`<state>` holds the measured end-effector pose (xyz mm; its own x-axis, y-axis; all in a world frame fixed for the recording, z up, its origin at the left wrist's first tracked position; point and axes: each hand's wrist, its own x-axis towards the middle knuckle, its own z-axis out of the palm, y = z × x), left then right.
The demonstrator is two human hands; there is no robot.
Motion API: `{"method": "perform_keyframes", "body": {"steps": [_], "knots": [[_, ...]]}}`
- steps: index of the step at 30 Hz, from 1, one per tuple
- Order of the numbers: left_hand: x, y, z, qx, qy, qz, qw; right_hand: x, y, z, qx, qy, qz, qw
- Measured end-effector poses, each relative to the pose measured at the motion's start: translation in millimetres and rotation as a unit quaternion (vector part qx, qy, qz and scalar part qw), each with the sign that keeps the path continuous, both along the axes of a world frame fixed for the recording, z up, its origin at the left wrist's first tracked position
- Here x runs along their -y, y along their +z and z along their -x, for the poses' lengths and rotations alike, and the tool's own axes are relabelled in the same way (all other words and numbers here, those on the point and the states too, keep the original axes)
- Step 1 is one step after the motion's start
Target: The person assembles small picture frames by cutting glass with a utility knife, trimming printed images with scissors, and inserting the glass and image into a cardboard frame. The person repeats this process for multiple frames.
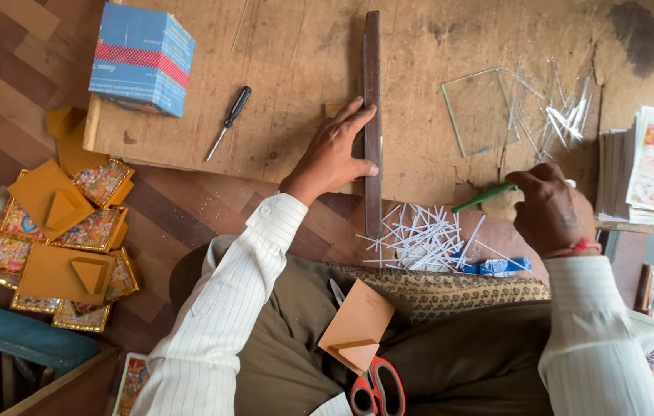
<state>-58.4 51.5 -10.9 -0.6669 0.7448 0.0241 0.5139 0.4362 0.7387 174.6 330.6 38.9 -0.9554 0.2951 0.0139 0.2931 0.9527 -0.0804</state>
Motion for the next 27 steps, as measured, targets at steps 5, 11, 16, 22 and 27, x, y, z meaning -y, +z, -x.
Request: {"method": "perform_keyframes", "body": {"steps": [5, 11, 16, 22, 27], "knots": [[3, 3, 0, -0.002, -0.005, -0.005, 1.0, 2, -12, 15, 0.042, -0.012, -0.015, 0.999], [3, 3, 2, 0.011, -0.001, -0.004, 1.0, 7, 12, 9, -0.056, -0.029, 0.07, 0.996], [0, -1, 1, 0.013, -0.002, -0.008, 1.0, 21, 24, -4, -0.394, -0.053, 0.613, 0.683], [-2, -4, 1, 0.005, 0.005, -0.008, 1.0, 56, 3, 7, -0.326, -0.062, 0.776, 0.537], [-4, -4, 2, 0.01, 0.006, -0.007, 1.0, 85, -7, 13, -0.292, -0.085, 0.737, 0.604]]}}
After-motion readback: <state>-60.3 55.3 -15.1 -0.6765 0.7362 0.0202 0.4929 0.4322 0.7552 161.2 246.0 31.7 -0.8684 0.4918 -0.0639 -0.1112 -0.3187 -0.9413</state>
